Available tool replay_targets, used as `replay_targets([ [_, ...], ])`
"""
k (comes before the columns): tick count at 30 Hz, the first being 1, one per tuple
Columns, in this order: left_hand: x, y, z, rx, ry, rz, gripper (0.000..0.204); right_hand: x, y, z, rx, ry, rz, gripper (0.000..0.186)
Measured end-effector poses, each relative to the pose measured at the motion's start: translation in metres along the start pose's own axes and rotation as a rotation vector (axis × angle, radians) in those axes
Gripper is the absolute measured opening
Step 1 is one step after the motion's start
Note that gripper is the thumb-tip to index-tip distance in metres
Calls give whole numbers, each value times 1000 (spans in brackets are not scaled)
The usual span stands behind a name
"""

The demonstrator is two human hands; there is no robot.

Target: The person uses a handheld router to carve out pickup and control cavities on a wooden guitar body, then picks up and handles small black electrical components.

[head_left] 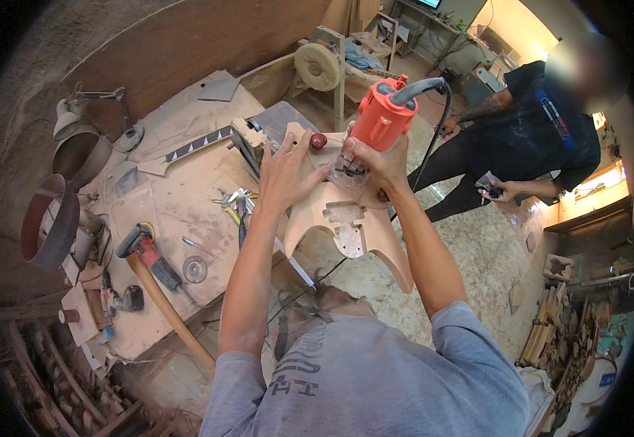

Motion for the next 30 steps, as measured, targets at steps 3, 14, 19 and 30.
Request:
replay_targets([
  [3, -1, -2, -1, 3, 0, -18, 90, -6, 1, -2, 19, 22, 52, 63],
  [14, 9, 0, -2, 42, 10, -89, 85, -8, 5, -3, 35, 22, -6, 63],
  [19, 10, -1, -2, 37, 26, -94, 84, -3, 9, -6, 20, 14, 13, 65],
  [30, 8, -4, -4, 15, 22, -90, 85, 10, 13, -8, 25, 83, 45, 48],
])
Point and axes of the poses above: each hand's wrist, its own z-axis away from the middle knuckle, its own y-axis out of the back of the hand, x = y × z, the point moved 4 cm from there along -z, towards the middle knuckle
